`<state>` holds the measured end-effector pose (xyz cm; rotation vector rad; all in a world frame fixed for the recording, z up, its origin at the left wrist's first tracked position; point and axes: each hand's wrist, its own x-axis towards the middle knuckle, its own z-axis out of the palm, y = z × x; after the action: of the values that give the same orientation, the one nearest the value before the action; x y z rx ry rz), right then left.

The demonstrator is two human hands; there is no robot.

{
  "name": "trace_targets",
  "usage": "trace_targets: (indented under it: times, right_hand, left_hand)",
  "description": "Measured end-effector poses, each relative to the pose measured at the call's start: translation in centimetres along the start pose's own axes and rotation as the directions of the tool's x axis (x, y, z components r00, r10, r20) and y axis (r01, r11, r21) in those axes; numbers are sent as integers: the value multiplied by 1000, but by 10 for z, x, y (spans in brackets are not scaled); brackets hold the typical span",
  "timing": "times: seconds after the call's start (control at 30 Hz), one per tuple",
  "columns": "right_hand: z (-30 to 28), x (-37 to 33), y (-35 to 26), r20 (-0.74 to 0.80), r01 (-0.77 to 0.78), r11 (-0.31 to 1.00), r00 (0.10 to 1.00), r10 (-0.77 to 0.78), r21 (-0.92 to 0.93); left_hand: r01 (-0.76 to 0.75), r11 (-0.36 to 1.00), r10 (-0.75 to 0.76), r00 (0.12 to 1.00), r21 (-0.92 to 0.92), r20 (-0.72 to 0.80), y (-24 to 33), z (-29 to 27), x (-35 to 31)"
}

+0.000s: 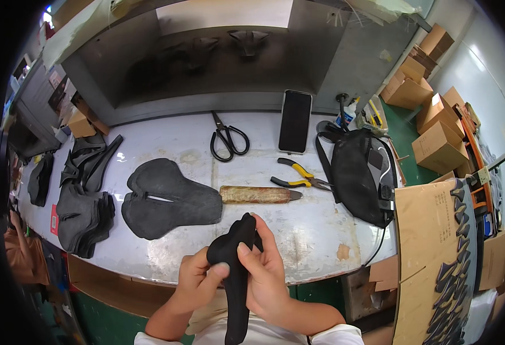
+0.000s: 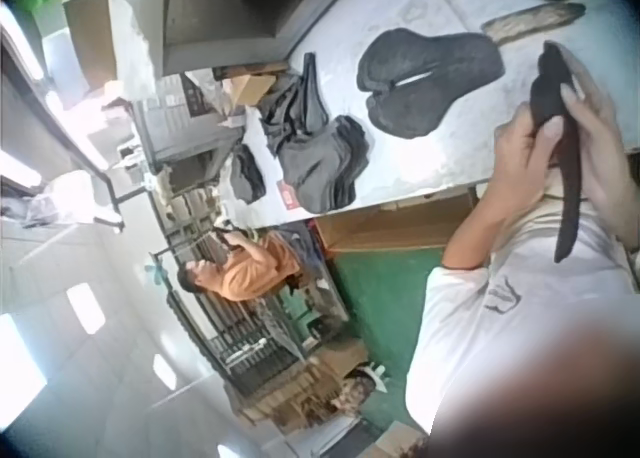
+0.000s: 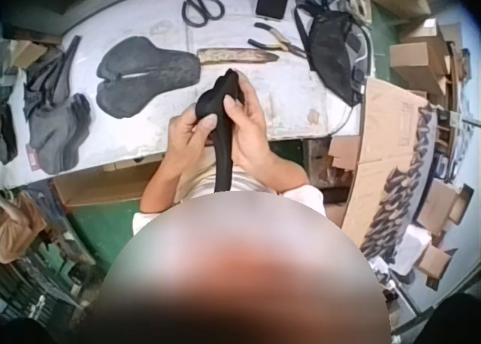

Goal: The person is inspecting and preparing bicycle saddle components at a factory workbench.

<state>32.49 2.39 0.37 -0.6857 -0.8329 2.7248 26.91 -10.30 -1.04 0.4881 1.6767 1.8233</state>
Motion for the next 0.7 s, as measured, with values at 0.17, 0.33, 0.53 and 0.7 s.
trace_targets:
  times: [0.17,0.33,0.53,0.7]
  right_hand:
    - [4,1,1,73,35,999,997,-34,-18]
    - [9,-16,-19,532,-234,838,681,503,-493]
    - [26,24,-80,710,478,531,390,586,-700]
    - [70,150,-68,758,754,90,638,132,-651]
  left_hand:
    - [-37,997,38,999,69,-24,-20,-5,-17]
    - [-292,821,438,873,490,-214,2,-1,-65]
    - [320,27,758,611,947,-227,-57,-107,-192]
    - [360,933,-106,325,19,-940,-247,-198,-291]
